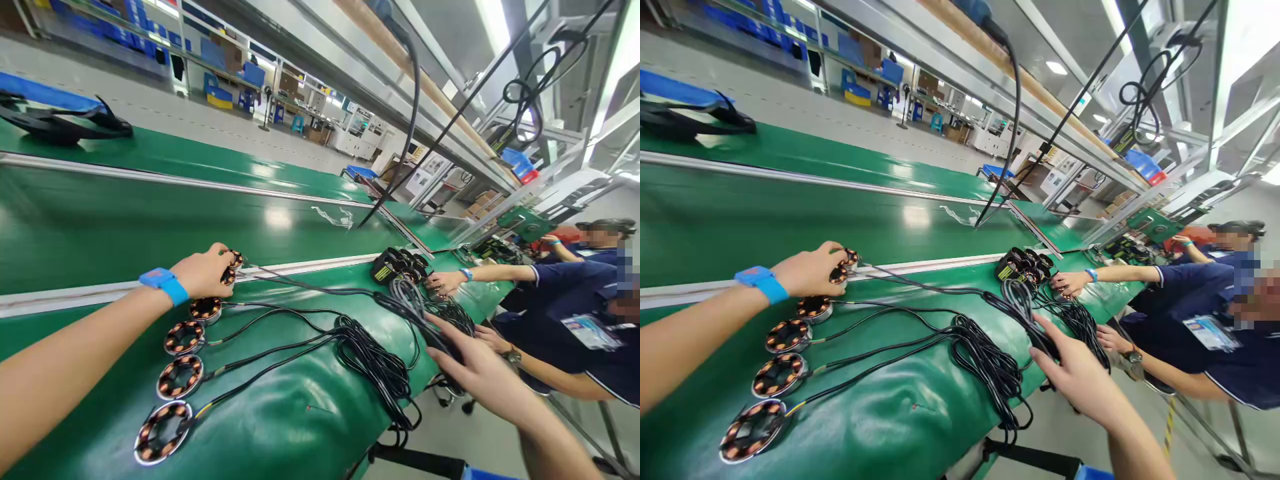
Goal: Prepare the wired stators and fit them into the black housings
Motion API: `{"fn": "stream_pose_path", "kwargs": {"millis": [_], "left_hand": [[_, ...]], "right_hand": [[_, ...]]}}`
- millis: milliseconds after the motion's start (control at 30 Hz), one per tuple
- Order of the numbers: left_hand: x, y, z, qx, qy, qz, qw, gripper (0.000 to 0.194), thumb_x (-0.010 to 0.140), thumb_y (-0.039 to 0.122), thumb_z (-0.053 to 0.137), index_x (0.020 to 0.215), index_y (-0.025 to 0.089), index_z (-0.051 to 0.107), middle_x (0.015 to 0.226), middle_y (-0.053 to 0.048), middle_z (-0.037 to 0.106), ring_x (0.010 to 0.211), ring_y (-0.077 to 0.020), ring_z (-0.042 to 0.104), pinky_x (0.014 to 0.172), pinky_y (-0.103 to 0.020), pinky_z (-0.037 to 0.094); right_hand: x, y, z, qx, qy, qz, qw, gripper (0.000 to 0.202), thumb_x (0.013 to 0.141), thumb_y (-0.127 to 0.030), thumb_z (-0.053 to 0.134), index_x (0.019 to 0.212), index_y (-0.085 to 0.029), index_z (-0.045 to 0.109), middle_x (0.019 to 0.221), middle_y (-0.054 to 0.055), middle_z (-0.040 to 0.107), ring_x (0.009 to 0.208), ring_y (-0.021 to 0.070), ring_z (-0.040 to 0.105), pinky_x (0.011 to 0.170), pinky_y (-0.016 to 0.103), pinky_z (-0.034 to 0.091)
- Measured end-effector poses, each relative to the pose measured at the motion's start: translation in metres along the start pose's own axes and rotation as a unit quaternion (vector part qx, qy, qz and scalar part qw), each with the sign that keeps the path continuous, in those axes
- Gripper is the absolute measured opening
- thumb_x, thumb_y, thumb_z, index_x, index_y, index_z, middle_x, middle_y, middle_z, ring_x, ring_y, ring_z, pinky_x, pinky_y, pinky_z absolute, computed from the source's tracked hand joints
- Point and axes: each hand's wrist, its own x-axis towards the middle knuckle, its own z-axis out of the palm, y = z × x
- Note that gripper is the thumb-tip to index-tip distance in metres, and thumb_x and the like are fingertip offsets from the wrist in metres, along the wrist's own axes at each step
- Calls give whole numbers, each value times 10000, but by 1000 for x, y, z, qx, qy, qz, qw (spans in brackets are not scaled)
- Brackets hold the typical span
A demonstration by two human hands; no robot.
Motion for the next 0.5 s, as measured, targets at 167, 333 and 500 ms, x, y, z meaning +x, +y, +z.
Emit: {"fn": "stream_pose_path", "kwargs": {"millis": [167, 333, 500], "left_hand": [[-15, 4, 13, -26, -20, 4, 999, 822, 669, 466, 670, 1412, 135, 549, 1550, -253, 409, 1031, -474, 715, 935, -574, 571], [-34, -18, 21, -131, -21, 30, 991, 839, 682, 663, 723, 1370, 203, 582, 1535, -202, 447, 1142, -408, 690, 1065, -531, 529], [-28, -34, 36, -280, 21, 86, 956, 754, 842, 912, 434, 1029, 217, 660, 1477, -142, 556, 1471, -339, 451, 1224, -442, 393]], "right_hand": [[32, 35, 106, -73, -27, 0, 997, 753, 937, -585, 432, 1543, -148, 519, 1455, 173, 645, 1324, 364, 638, 1092, 531, 530], [27, 45, 152, -178, -28, -47, 982, 1228, 657, -548, 797, 1671, -98, 267, 1532, 273, 533, 1347, 495, 575, 1045, 624, 515], [27, 53, 154, -155, -17, -93, 983, 1001, 795, -392, 637, 1661, -102, 227, 1239, 196, 720, 1051, 400, 738, 831, 489, 600]]}}
